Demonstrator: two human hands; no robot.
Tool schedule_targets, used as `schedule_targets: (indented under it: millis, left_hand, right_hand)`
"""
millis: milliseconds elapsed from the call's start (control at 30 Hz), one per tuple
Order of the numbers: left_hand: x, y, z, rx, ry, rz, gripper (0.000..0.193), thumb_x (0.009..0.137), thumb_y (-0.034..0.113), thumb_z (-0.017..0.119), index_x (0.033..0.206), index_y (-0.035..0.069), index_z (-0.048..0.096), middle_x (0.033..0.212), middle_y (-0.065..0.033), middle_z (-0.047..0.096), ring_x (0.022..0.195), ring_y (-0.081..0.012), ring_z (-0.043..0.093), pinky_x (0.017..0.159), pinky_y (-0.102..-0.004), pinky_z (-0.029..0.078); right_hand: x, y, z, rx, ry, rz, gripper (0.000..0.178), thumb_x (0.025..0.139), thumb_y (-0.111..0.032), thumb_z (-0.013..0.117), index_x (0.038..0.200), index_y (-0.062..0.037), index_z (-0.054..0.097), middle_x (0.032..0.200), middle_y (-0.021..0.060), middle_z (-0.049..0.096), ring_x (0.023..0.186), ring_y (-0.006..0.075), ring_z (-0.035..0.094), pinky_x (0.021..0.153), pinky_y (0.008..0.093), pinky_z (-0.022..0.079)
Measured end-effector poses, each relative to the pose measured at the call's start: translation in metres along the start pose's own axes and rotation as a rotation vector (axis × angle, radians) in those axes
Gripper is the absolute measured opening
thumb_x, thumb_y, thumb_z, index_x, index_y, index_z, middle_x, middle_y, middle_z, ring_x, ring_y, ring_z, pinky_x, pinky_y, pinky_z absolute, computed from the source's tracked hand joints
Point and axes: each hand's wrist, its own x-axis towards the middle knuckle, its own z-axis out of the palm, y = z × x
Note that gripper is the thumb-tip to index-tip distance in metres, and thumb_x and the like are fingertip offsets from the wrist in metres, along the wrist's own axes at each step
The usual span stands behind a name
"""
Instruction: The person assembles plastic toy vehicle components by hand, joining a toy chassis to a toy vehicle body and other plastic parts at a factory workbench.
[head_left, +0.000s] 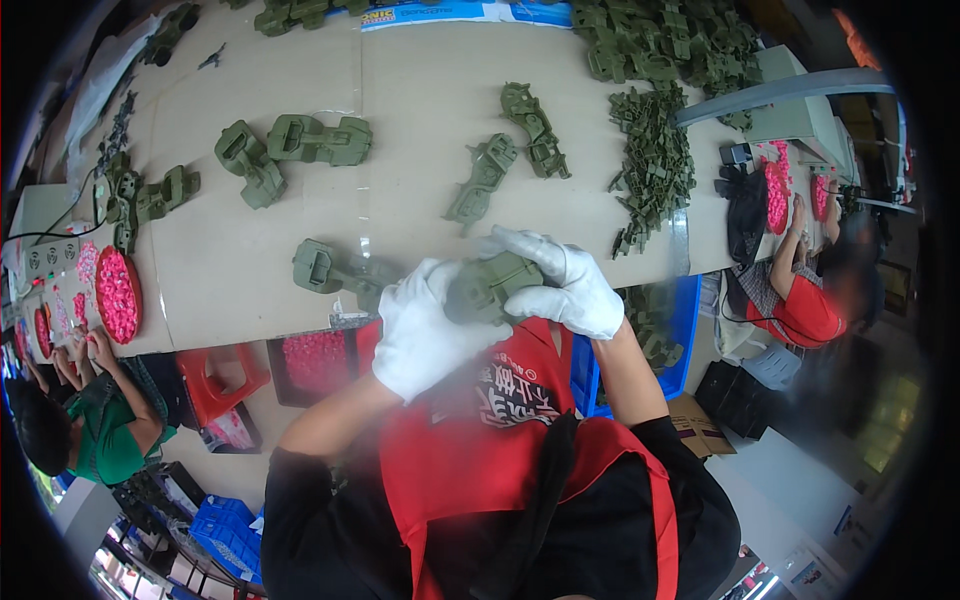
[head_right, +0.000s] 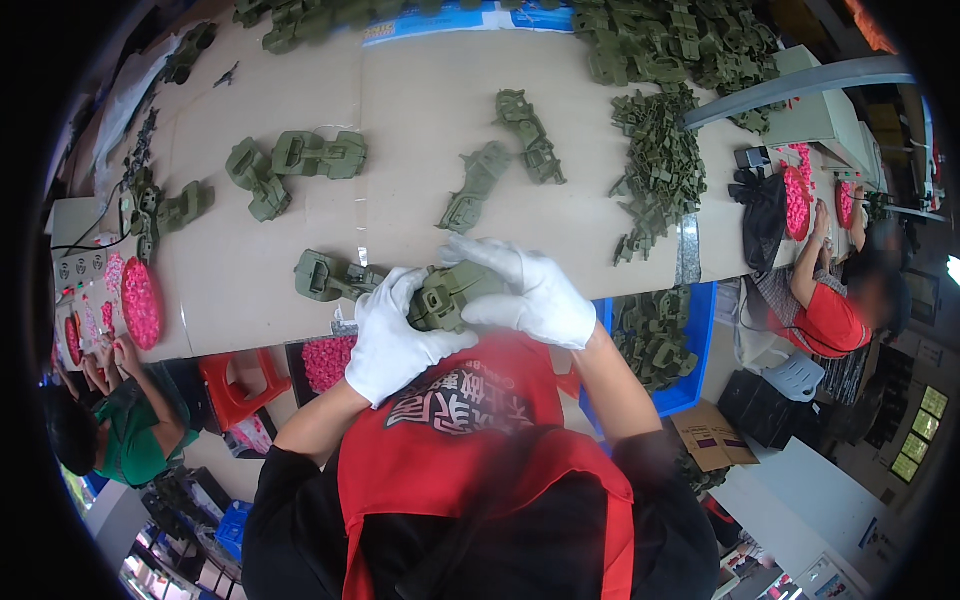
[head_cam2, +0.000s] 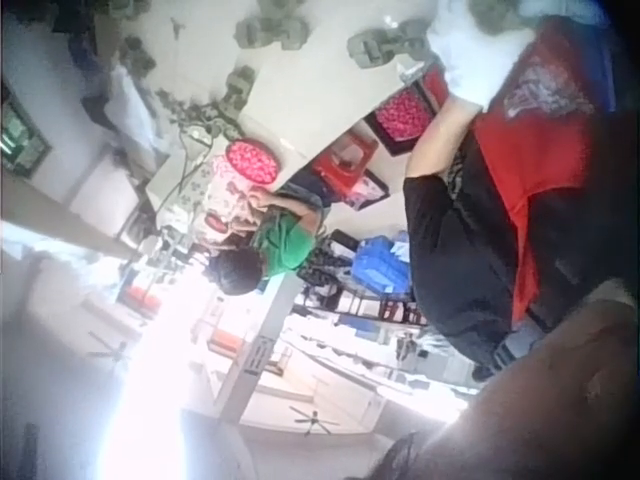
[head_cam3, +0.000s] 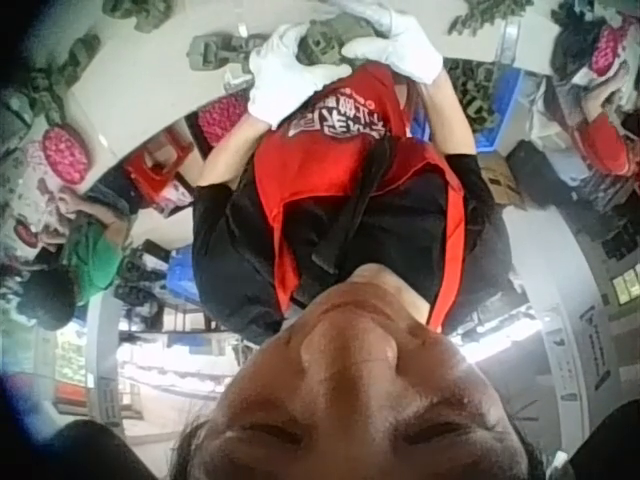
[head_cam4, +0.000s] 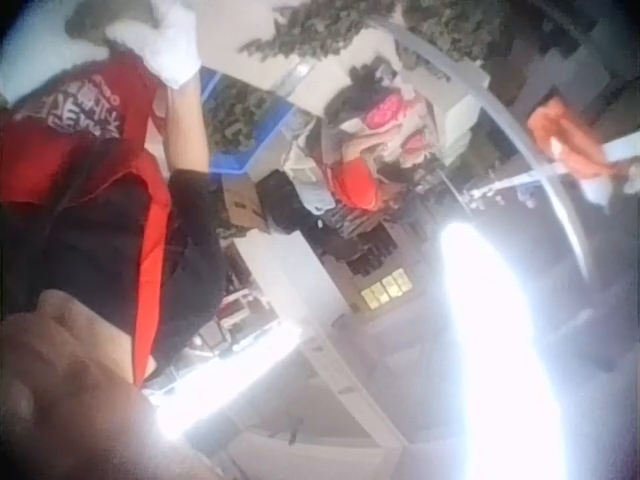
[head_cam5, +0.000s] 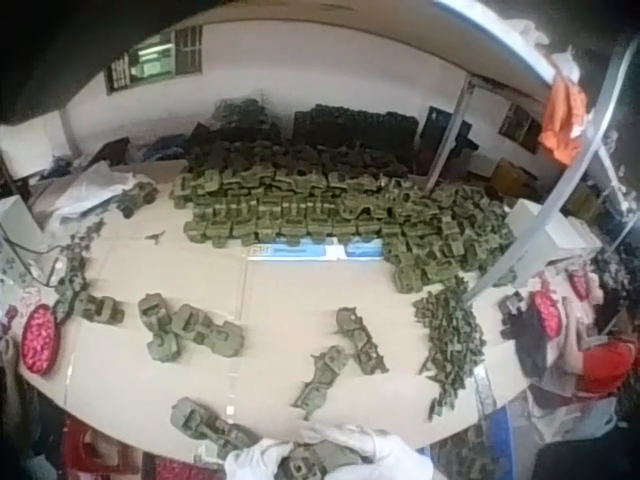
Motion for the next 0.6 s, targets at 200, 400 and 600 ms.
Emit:
schedule_targets:
  millis: [200,400,600]
  left_hand:
    - [0.006,-0.014,0.0,-0.423,-0.029,0.047,0.061,0.059,0.015,0.087,0.11,-0.005,0.062,0.101,-0.0097,0.065,0.092,-0.0163,0.062,0.083,-0.0299,0.049]
    - [0.018,-0.021,-0.001,-0.747,-0.26,-0.203,0.06,0.064,0.017,0.085,0.118,0.0,0.063,0.105,-0.0068,0.069,0.097,-0.0132,0.063,0.087,-0.0298,0.05]
    - [0.003,-0.023,-0.042,0.141,0.014,-0.034,0.092,0.069,0.011,0.082,0.144,0.0,0.031,0.122,-0.0118,0.055,0.109,-0.0243,0.058,0.096,-0.0347,0.047]
  right_hand:
    - [0.001,-0.002,0.014,0.253,0.069,0.217,0.062,0.068,0.004,0.078,0.127,0.0003,0.059,0.112,0.0083,0.067,0.095,0.0142,0.063,0.087,0.0283,0.05]
    - [0.001,0.005,0.026,0.336,0.215,0.416,0.058,0.072,0.007,0.074,0.127,0.0001,0.059,0.11,0.0089,0.068,0.092,0.0135,0.064,0.081,0.0263,0.053]
    - [-0.009,0.025,-0.007,0.482,0.445,0.436,0.047,0.082,0.002,0.066,0.128,0.0027,0.057,0.113,0.0134,0.068,0.097,0.0154,0.064,0.089,0.0283,0.05]
